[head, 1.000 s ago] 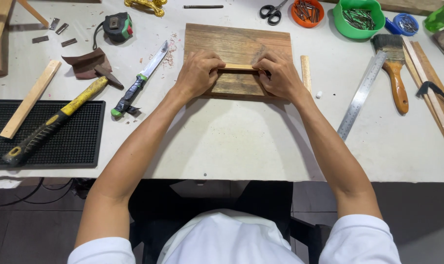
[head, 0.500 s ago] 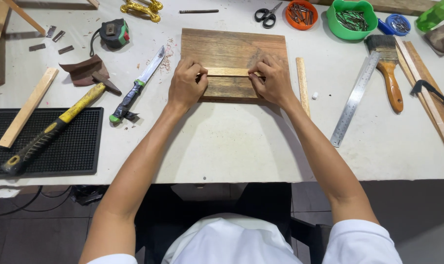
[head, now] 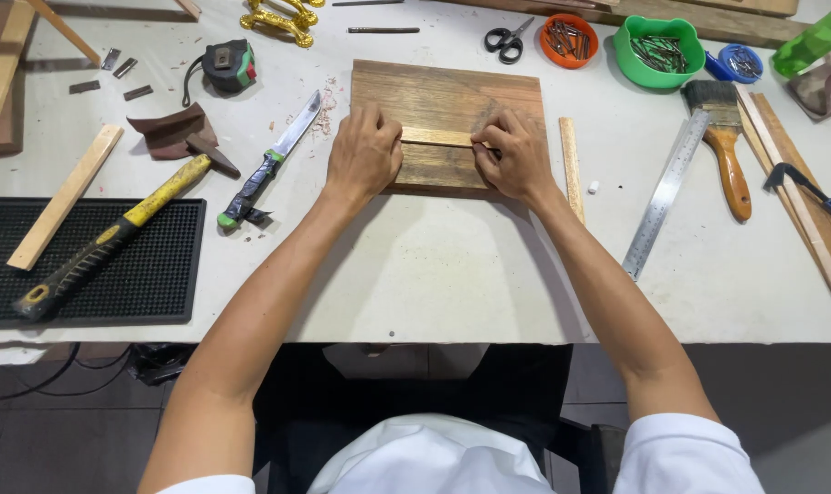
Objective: Measuring and sanding small wooden pieces at a workbench.
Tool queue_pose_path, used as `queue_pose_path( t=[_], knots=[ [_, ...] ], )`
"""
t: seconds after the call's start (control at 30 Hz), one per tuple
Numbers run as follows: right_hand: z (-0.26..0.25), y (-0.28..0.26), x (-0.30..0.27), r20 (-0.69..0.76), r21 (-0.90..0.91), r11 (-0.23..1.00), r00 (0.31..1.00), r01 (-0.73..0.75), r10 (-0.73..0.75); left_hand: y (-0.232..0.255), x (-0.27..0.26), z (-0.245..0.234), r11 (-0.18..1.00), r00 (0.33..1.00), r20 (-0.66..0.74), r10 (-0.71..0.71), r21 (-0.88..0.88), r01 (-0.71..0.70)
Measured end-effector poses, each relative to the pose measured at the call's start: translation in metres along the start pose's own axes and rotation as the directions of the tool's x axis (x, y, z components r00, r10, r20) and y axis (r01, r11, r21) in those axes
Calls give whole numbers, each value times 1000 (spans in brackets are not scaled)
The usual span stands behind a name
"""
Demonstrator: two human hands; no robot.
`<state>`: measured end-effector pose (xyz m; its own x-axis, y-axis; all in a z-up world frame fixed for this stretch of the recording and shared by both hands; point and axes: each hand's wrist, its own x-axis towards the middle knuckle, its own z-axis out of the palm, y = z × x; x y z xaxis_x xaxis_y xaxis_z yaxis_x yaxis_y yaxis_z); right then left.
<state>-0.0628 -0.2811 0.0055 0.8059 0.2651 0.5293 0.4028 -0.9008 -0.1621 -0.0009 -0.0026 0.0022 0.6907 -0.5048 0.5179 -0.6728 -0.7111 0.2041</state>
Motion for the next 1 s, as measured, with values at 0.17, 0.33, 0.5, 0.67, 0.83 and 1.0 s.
queue_pose_path(
  t=[0.17,0.33,0.5,0.67,0.83,1.0],
  knots=[
    [-4,-7,-4,-48,-28,994,993,102,-103,18,4,-1,938,991,105,82,329,-112],
    [-2,-8,-2,-34,-27,989,988,147,-148,25,-5,-13,907,981,182,62,400,-131],
    [-4,-22,11,19,-174,957,973,231,-231,7,-21,-46,986,994,-61,91,-138,-98],
    [20,-54,47,101,-87,943,945,321,-312,-39,-34,-69,973,976,115,186,113,-199],
    [44,-104,107,144,-7,908,899,420,-414,-69,-42,-113,940,972,204,119,291,-176],
    [72,-136,163,151,7,870,859,494,-489,-112,-51,-127,942,991,116,63,320,-98]
  ],
)
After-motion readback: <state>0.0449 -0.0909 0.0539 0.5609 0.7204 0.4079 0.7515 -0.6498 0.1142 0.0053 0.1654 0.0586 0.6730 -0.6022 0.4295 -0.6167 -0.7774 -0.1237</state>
